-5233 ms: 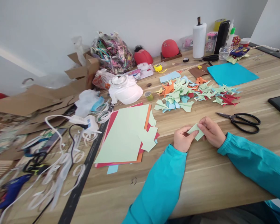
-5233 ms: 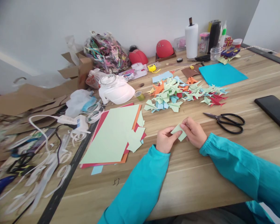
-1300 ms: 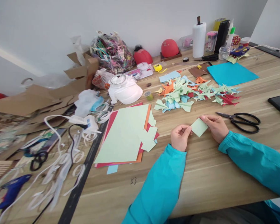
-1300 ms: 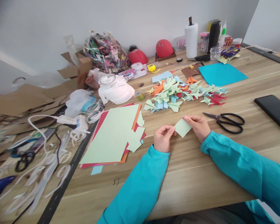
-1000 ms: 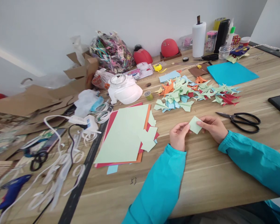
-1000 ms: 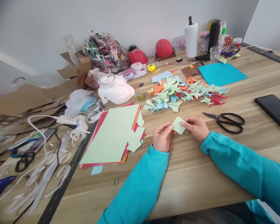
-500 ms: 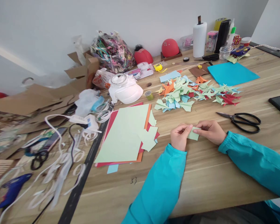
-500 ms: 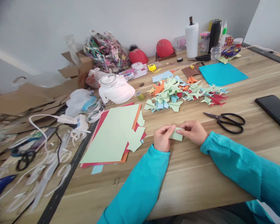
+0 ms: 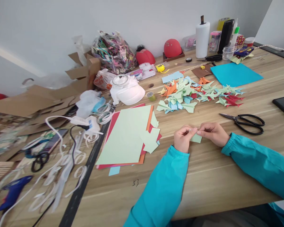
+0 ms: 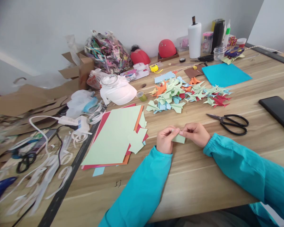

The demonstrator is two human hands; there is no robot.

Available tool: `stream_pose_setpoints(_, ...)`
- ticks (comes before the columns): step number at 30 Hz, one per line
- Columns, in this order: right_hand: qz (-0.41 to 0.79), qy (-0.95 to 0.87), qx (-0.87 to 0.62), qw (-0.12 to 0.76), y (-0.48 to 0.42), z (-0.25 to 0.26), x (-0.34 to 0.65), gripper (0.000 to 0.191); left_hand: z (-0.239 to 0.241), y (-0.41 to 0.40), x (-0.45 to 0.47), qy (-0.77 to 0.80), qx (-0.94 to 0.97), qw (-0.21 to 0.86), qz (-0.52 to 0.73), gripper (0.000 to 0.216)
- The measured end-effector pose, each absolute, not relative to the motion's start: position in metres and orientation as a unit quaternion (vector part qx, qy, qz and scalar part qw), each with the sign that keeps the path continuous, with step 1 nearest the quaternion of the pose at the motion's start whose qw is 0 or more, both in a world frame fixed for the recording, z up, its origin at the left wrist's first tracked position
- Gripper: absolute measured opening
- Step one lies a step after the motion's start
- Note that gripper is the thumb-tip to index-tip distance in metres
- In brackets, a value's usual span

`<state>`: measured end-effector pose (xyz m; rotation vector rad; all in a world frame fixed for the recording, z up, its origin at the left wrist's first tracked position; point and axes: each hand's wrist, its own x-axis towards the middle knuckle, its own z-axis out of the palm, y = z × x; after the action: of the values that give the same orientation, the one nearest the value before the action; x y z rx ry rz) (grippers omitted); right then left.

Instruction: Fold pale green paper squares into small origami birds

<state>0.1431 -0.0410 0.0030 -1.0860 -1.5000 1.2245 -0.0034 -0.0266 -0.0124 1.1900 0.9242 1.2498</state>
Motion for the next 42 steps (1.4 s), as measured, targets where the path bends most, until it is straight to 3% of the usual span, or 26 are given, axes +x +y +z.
stream_pose_setpoints(10,0.501,-0.567,-0.491,0.432,-0.040,0.005,0.148,0.048,-0.001,-0.024,-0.002,0.436,0.319,0.631,0.557,0.022)
stream_pose_setpoints(20,0.482,-0.637,-0.453,0.396,-0.041,0.006,0.143,0.039,-0.006,-0.026,-0.002,0.419,0.387,0.616,0.544,0.021)
stream_pose_setpoints(25,0.510,-0.623,-0.440,0.398,-0.042,0.006,0.144,0.040,-0.008,-0.025,-0.001,0.433,0.375,0.621,0.535,0.031)
stream_pose_setpoints(34,0.496,-0.471,-0.511,0.520,-0.034,0.002,0.145,0.041,-0.008,-0.025,0.000,0.383,0.385,0.655,0.526,0.039)
stream_pose_setpoints(38,0.512,-0.469,-0.505,0.513,-0.033,0.003,0.145,0.041,-0.007,-0.027,0.000,0.401,0.440,0.638,0.489,0.036)
stream_pose_setpoints(42,0.523,-0.480,-0.496,0.501,-0.035,0.003,0.145,0.037,-0.009,-0.027,0.001,0.417,0.427,0.622,0.507,0.048)
